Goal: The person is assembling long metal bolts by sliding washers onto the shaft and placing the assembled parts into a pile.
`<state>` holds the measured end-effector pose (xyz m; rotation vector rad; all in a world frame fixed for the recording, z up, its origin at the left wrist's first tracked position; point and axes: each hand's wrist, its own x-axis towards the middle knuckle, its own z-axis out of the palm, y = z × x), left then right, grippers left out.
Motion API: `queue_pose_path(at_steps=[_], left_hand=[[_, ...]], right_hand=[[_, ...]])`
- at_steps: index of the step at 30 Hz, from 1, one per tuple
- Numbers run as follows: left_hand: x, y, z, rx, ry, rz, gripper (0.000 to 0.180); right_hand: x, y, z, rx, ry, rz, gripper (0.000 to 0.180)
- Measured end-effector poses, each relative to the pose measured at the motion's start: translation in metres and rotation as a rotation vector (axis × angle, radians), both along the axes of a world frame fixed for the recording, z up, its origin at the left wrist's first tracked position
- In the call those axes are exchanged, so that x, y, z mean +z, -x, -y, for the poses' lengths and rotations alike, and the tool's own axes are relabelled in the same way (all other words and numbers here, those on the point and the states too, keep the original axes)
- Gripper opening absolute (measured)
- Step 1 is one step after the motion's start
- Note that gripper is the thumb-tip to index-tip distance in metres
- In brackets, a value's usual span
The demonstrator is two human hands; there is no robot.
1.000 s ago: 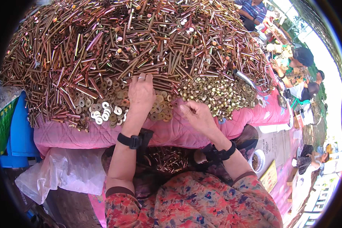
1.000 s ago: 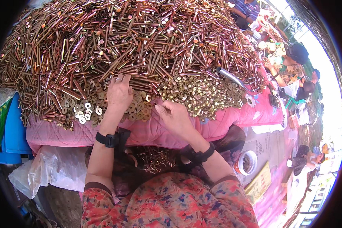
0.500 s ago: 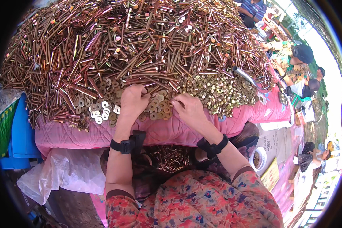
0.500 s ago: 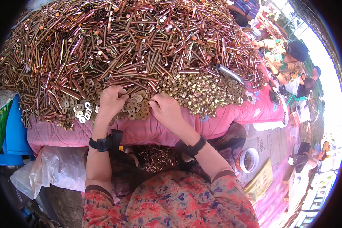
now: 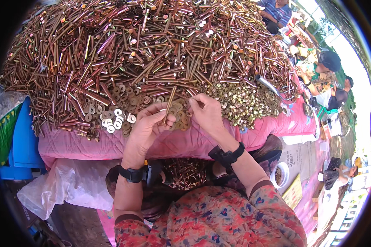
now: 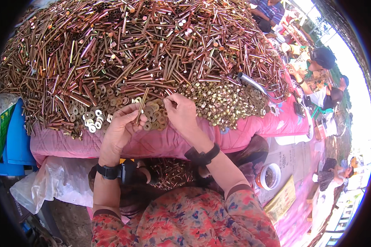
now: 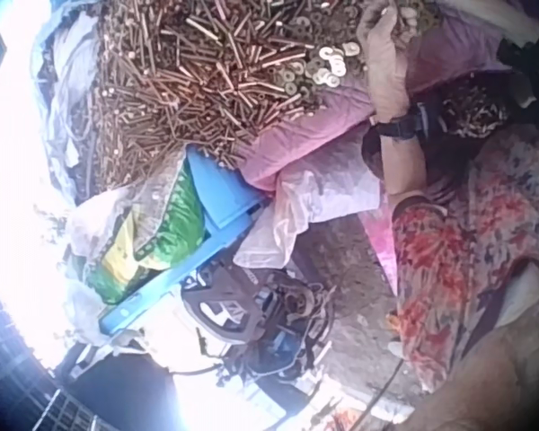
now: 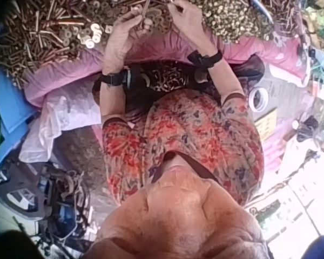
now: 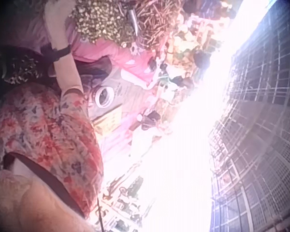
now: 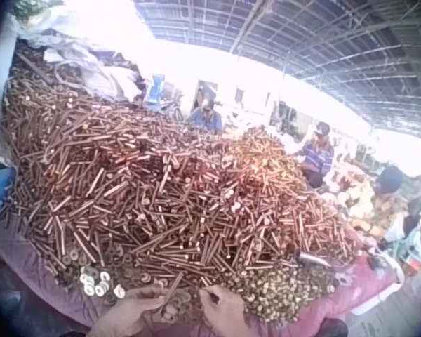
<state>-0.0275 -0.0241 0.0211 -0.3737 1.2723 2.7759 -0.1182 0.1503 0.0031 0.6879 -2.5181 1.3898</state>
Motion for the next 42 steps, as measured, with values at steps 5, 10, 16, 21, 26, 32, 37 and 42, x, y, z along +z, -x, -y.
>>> queue_pose_path(at_steps=[5, 10, 16, 21, 26, 32, 37, 42], left_hand=[[-0.013, 0.002, -0.015, -0.063, -0.149, -0.046, 0.022], [-0.018, -0.002, -0.022, -0.073, 0.076, -0.037, 0.021], [-0.025, -0.003, -0.023, -0.020, 0.174, -0.024, 0.019], [-0.020, 0.000, -0.011, 0.093, 0.082, 0.041, 0.021], [-0.017, 0.002, 0.001, 0.153, -0.021, 0.029, 0.022], [-0.017, 0.004, 0.006, 0.232, 0.017, 0.034, 0.020], [-0.018, 0.004, 0.006, 0.284, 0.025, 0.067, 0.020], [-0.018, 0.001, 0.008, 0.286, 0.039, 0.061, 0.019]], right_hand=[[0.015, -0.015, 0.004, 0.040, 0.413, 0.317, 0.010], [0.015, -0.027, 0.003, 0.042, 0.357, 0.184, 0.012], [0.005, -0.045, 0.007, 0.142, 0.113, -0.278, 0.017], [-0.001, -0.008, 0.000, 0.038, 0.031, -0.131, 0.012], [0.009, 0.049, -0.015, -0.214, -0.367, -0.451, 0.010], [0.022, 0.039, -0.015, -0.116, -0.425, -0.354, 0.014], [0.008, 0.005, -0.016, 0.075, -0.546, -0.162, 0.011], [0.010, 0.003, -0.018, 0.131, -0.619, -0.076, 0.010]])
